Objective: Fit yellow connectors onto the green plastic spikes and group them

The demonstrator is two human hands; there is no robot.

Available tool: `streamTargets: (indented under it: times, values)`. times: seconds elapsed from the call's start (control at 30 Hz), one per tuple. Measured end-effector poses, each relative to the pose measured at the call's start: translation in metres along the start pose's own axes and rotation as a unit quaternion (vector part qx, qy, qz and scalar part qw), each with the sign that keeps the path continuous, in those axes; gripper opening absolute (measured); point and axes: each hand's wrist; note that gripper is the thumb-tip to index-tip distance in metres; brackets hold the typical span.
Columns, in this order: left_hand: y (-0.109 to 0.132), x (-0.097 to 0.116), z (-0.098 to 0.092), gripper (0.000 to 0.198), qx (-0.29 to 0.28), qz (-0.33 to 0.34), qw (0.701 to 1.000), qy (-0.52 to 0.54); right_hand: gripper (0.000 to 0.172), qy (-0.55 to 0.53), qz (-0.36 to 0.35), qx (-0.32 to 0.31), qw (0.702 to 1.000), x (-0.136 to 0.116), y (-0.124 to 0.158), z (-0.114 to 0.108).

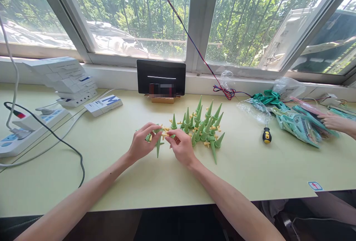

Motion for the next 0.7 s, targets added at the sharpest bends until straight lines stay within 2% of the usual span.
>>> streamTargets:
  times: [0.7]
  values:
    - [-0.0016, 0.0032, -0.0005, 0.007, 0.008, 0.033, 0.999, 0.002, 0.022, 0.038, 0.016, -0.004, 0.999, -0.0023, 0.0014, -0.0012]
Point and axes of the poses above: each hand's wrist, its own y-axis away from the middle knuckle, its own z-axis out of the palm, x = y × z, and after that the axes turned 11 degrees about z, right-handed
